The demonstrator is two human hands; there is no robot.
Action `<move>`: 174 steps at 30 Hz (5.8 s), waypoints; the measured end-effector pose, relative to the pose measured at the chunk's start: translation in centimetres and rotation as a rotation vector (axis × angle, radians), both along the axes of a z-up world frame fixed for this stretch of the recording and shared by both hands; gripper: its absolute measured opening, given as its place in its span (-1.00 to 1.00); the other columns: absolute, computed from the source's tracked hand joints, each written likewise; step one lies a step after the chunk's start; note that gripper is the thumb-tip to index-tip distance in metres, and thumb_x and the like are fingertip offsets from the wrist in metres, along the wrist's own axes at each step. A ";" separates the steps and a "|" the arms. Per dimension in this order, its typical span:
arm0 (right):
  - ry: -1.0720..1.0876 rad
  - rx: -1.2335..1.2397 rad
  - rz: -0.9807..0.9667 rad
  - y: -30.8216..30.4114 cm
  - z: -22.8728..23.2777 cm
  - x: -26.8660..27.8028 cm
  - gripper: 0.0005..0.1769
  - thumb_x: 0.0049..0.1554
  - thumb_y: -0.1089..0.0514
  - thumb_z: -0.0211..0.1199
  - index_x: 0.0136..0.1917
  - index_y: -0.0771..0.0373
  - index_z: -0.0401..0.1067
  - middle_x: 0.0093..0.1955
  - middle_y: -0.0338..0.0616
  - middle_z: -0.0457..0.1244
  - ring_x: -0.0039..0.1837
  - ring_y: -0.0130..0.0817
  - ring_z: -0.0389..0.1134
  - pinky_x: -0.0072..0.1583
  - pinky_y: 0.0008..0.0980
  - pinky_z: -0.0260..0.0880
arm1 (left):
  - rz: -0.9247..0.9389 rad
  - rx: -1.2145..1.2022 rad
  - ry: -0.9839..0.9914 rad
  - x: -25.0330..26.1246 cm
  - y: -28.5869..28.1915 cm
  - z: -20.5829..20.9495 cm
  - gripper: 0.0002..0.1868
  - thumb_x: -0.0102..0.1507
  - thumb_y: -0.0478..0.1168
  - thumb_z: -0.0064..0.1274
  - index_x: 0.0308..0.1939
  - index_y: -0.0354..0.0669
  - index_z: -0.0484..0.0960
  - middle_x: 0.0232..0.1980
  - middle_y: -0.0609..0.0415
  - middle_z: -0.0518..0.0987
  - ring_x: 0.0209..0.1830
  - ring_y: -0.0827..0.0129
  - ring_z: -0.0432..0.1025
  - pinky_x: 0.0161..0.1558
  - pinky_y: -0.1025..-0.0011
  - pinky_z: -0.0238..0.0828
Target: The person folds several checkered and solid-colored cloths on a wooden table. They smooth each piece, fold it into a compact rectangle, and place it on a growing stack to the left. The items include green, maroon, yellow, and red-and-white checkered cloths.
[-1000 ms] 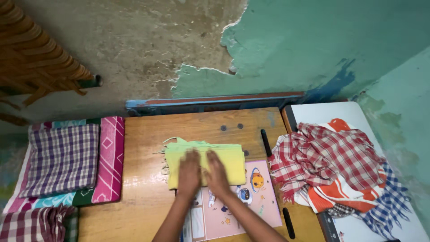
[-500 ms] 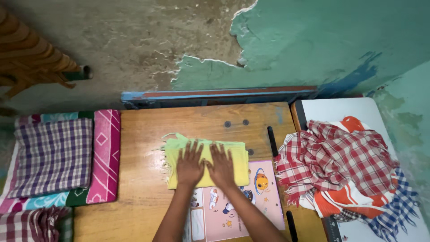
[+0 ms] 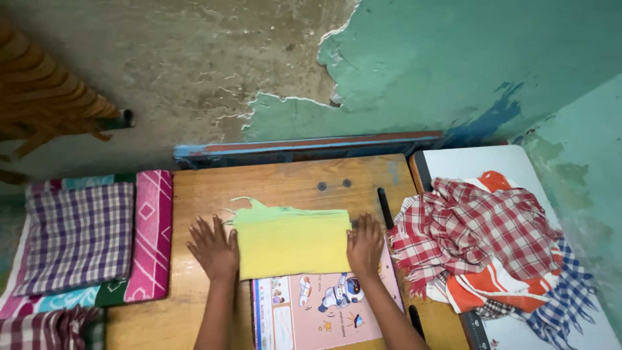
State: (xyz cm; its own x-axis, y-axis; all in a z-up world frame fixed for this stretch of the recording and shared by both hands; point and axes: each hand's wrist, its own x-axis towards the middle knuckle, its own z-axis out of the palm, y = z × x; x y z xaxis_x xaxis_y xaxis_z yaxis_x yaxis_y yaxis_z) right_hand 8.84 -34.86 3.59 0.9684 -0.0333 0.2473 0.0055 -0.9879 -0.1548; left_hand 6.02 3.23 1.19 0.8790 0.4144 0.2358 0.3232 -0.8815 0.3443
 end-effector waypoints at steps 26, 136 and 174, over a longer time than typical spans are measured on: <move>0.053 0.263 0.635 2.1 7.1 -5.2 -0.60 0.09 0.27 0.08 0.20 0.26 0.47 0.32 0.04 0.31 0.42 -0.01 0.28 0.44 -0.10 0.24 | -0.972 0.276 0.210 -11.7 -13.1 1.4 -0.38 0.24 -0.31 -0.13 0.43 -0.09 0.33 0.52 -0.02 0.22 0.48 0.08 0.13 0.46 0.01 -0.04; 0.171 0.327 0.203 11.9 1.2 0.0 -0.44 0.26 -0.06 0.05 0.44 0.22 0.28 0.40 0.01 0.21 0.49 0.00 0.08 0.47 0.02 0.04 | 0.049 -0.568 -0.057 -5.2 -2.1 1.6 -0.35 0.38 0.01 -0.19 0.51 -0.19 0.32 0.36 -0.10 0.51 0.44 0.05 0.30 0.45 0.18 0.24; 1.051 1.564 0.502 46.9 11.9 -8.6 -0.12 0.06 0.30 0.26 0.57 0.23 -0.03 0.19 0.14 0.32 0.09 -0.14 0.43 0.12 -0.15 0.49 | 0.522 -0.597 -0.500 -21.2 26.8 11.7 -0.54 0.30 -0.04 0.15 0.12 -0.31 0.55 0.02 -0.26 0.66 0.03 -0.04 0.56 0.05 0.15 0.45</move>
